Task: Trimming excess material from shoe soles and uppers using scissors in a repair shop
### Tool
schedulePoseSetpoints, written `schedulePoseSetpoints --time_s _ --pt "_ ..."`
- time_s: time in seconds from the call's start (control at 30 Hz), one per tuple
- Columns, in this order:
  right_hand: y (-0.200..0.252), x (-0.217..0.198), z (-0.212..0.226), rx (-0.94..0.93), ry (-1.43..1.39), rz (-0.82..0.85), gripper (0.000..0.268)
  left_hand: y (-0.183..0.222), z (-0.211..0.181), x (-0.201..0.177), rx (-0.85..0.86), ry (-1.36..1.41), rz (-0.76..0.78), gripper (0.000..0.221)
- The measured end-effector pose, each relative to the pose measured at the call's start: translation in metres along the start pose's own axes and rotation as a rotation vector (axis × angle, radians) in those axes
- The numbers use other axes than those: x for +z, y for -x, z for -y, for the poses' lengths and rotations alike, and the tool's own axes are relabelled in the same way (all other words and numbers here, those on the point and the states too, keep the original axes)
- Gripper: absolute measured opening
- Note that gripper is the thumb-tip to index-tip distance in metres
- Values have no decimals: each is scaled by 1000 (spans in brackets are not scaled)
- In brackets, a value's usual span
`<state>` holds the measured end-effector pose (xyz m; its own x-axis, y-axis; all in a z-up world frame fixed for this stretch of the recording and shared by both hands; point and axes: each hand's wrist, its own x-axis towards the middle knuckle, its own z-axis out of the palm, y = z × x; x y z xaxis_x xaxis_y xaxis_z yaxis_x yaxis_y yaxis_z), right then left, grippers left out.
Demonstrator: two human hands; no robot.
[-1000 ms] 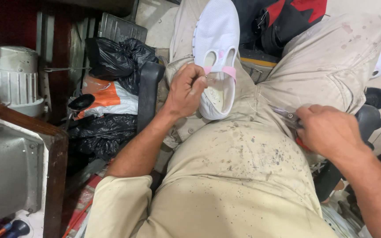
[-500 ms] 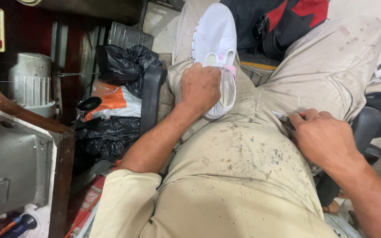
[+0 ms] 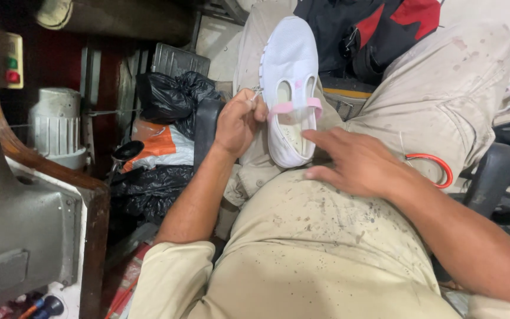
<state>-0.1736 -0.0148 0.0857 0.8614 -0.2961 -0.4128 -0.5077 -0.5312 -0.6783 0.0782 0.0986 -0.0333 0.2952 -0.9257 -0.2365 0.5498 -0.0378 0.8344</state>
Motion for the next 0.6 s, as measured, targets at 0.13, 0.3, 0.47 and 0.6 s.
schedulePoseSetpoints --time_s 0.13,0.3,0.47,0.6 --pt "-44 35 -32 74 -33 72 59 -16 5 -14 -21 229 -39 10" --pt "-8 -6 -53 -47 -632 -423 37 -48 -28 7 269 -496 -327 13" --pt "113 -88 -92 -93 -785 -588 48 -91 -43 41 601 -1407 -36 38" --pt "165 -110 -141 7 -473 -904 54 -116 -35 59 478 -1860 93 83"
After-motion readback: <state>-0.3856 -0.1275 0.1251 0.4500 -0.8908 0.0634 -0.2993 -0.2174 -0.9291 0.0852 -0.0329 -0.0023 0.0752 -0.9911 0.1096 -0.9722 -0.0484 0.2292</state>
